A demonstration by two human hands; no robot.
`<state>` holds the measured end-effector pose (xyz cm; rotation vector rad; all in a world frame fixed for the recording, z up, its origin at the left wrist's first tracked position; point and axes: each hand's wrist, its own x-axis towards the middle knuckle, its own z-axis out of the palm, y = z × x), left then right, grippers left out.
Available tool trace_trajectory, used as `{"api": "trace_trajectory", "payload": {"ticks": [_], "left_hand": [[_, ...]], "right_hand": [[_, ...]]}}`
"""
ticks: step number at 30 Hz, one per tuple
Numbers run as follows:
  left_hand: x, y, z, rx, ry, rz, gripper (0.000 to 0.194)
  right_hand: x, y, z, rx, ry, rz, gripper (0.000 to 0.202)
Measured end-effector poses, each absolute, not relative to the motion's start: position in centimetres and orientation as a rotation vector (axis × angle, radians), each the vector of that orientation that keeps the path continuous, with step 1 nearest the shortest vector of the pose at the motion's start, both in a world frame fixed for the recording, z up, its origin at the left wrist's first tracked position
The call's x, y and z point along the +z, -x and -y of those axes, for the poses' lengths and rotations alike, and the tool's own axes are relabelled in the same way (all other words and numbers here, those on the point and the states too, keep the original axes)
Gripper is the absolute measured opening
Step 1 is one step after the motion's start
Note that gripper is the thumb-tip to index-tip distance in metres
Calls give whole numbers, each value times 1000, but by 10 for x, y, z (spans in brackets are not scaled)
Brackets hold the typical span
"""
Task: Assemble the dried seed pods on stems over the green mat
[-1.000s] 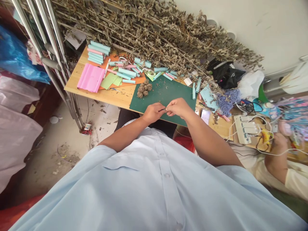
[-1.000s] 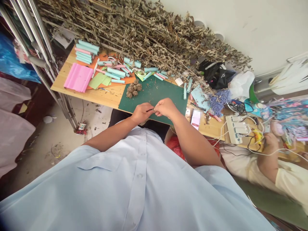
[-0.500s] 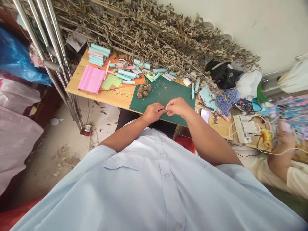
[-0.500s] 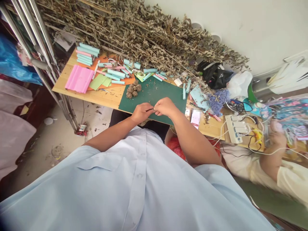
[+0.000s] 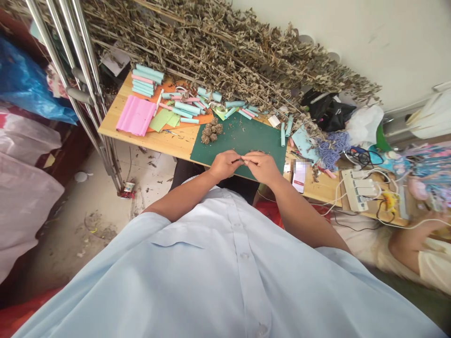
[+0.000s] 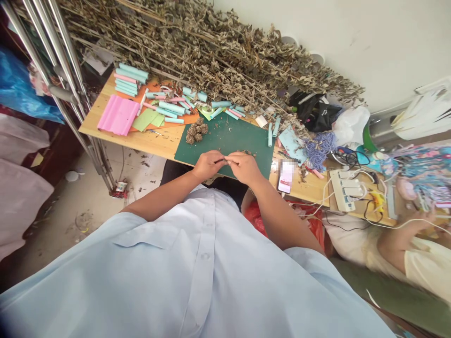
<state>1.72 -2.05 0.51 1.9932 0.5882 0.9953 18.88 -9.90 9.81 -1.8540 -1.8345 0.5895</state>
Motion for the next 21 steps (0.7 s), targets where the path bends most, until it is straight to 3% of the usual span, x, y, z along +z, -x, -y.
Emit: {"api": "trace_trajectory", "payload": {"ticks": [11, 16, 21], "left_hand": [[8, -16, 21, 972, -1996, -601, 21], [6, -17, 21, 1011, -1960, -614, 14], [5, -17, 20, 996, -1958, -619, 13]], "right_hand": [[101, -165, 121, 175, 1937, 2238, 43], [95, -171, 121, 263, 1925, 1821, 36], [80, -172, 121, 595, 1982, 1400, 28]]}}
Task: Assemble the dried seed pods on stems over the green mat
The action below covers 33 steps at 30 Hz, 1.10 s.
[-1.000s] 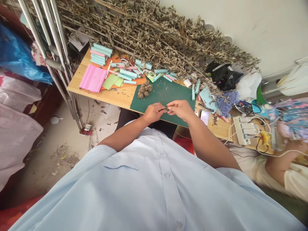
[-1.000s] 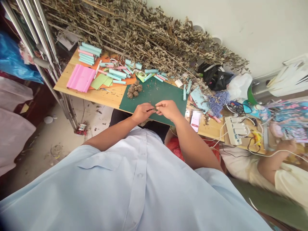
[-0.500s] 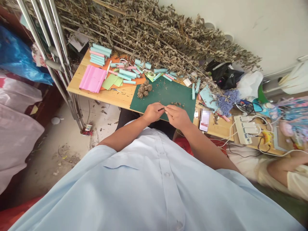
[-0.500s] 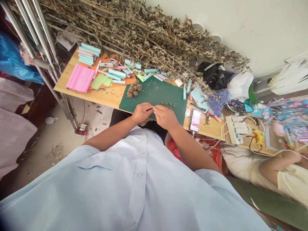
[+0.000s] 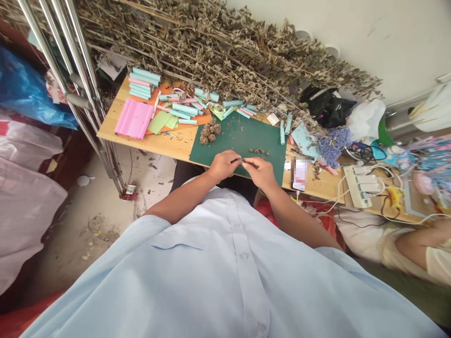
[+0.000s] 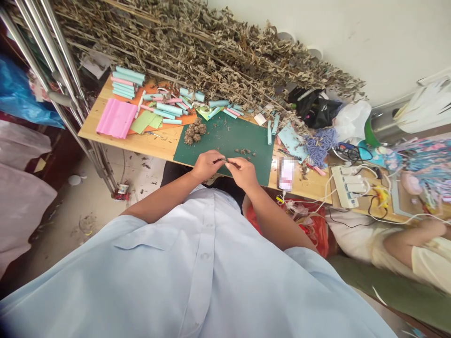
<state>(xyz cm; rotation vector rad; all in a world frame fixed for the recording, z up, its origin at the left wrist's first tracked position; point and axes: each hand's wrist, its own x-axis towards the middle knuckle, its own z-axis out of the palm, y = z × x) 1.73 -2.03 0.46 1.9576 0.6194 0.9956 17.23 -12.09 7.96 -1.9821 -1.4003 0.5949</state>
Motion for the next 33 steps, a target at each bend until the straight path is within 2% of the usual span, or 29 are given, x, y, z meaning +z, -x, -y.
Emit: {"api": "trace_trajectory", "payload": {"ticks": [4, 9, 15, 25, 33], "left_hand": [[6, -16, 20, 966, -1973, -612, 17], [6, -16, 20, 959, -1974, -603, 18], [6, -16, 20, 938, -1969, -610, 20], [3, -16, 21, 931, -1983, -597, 17], [6, -15, 21, 947, -1989, -600, 18]], "right_hand": [[73, -165, 119, 620, 1947, 1318, 30], [76, -156, 115, 447, 1958, 1383, 18], [79, -154, 115, 337, 1917, 1507, 19], [99, -159, 97, 667, 2148, 1286, 15], [96, -168, 100, 863, 1985, 1160, 24]]}}
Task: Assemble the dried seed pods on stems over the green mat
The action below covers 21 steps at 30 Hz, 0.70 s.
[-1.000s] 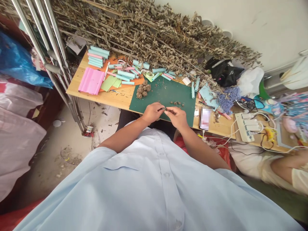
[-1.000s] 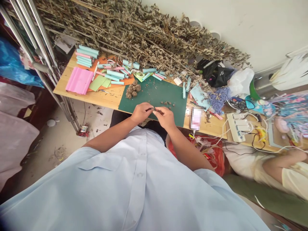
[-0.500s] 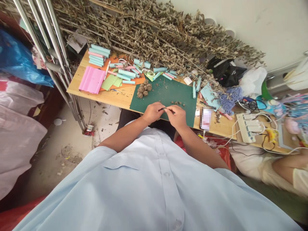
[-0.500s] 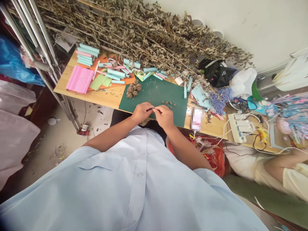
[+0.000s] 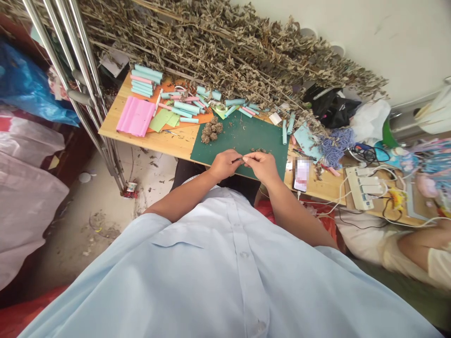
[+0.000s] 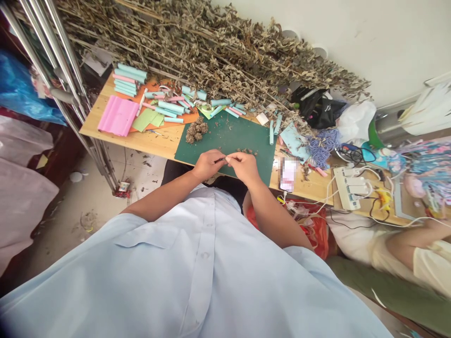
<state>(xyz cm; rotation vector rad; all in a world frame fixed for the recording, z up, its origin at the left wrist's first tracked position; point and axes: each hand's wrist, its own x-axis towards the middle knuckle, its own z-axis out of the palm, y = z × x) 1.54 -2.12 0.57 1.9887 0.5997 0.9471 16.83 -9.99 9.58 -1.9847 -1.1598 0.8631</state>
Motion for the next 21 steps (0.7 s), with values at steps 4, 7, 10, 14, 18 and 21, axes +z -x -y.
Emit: {"api": "trace_trajectory", "payload": {"ticks": [4, 7, 10, 14, 18, 21], "left_hand": [[5, -16, 21, 957, -1975, -620, 16], [4, -16, 20, 966, -1976, -608, 16], [5, -16, 20, 966, -1982, -598, 17], [7, -15, 20, 952, -1996, -604, 19], [8, -15, 20, 953, -1994, -620, 19], [8, -16, 20, 961, -1986, -616, 18]], "right_hand": [[84, -169, 113, 662, 1916, 1293, 25], [79, -163, 121, 486, 1855, 1445, 27], [77, -158, 125, 375, 1808, 1577, 32], [78, -156, 126, 189, 1813, 1798, 35], [81, -157, 125, 35, 1928, 2012, 38], [83, -159, 125, 43, 1897, 2017, 38]]}}
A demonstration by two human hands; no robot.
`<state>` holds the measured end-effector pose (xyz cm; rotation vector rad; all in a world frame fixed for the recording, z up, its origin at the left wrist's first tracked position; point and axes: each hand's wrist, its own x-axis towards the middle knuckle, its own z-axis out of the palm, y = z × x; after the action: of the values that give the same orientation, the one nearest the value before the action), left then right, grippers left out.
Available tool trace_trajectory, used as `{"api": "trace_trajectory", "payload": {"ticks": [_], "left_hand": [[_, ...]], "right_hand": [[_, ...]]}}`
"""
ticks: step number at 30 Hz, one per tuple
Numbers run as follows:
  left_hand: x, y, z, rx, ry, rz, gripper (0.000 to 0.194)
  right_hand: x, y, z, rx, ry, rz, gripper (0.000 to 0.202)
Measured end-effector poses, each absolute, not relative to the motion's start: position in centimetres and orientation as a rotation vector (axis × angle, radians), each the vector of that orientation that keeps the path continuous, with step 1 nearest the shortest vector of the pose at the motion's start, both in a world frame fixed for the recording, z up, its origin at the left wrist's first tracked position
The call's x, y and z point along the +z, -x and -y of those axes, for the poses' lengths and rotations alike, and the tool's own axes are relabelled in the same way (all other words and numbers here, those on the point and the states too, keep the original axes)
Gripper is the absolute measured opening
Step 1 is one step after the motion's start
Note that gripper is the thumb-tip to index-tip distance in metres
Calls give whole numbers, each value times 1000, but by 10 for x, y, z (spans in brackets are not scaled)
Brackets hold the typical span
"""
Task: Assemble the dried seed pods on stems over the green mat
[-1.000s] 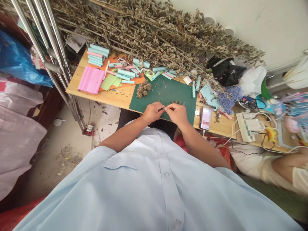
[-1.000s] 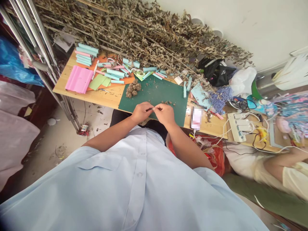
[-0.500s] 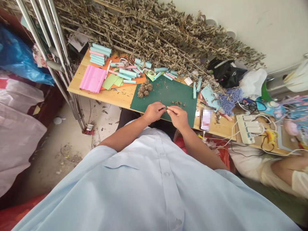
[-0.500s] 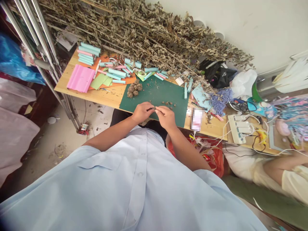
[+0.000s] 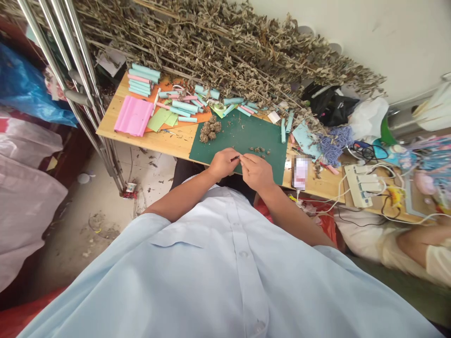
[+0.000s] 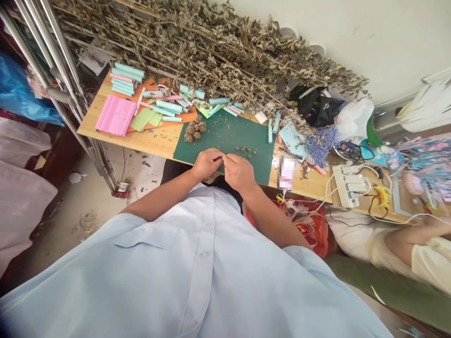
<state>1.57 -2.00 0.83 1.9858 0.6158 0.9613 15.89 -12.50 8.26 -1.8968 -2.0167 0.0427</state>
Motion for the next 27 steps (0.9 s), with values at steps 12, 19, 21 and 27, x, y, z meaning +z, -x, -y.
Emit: {"api": "trace_trajectory", "payload": {"ticks": [12, 19, 21, 27], "left_hand": [[7, -16, 20, 975, -1974, -609, 18], [6, -16, 20, 974, -2005, -614, 18], [5, -16, 20, 988, -2009, -612, 17], [1, -17, 22, 1026, -2013, -593, 18]], "right_hand": [[77, -165, 130, 123, 1844, 1985, 41], [73, -161, 125, 303, 1832, 1673, 33], [71, -162, 124, 347, 1797, 1572, 32], [69, -162, 125, 362, 1756, 1474, 28]]}}
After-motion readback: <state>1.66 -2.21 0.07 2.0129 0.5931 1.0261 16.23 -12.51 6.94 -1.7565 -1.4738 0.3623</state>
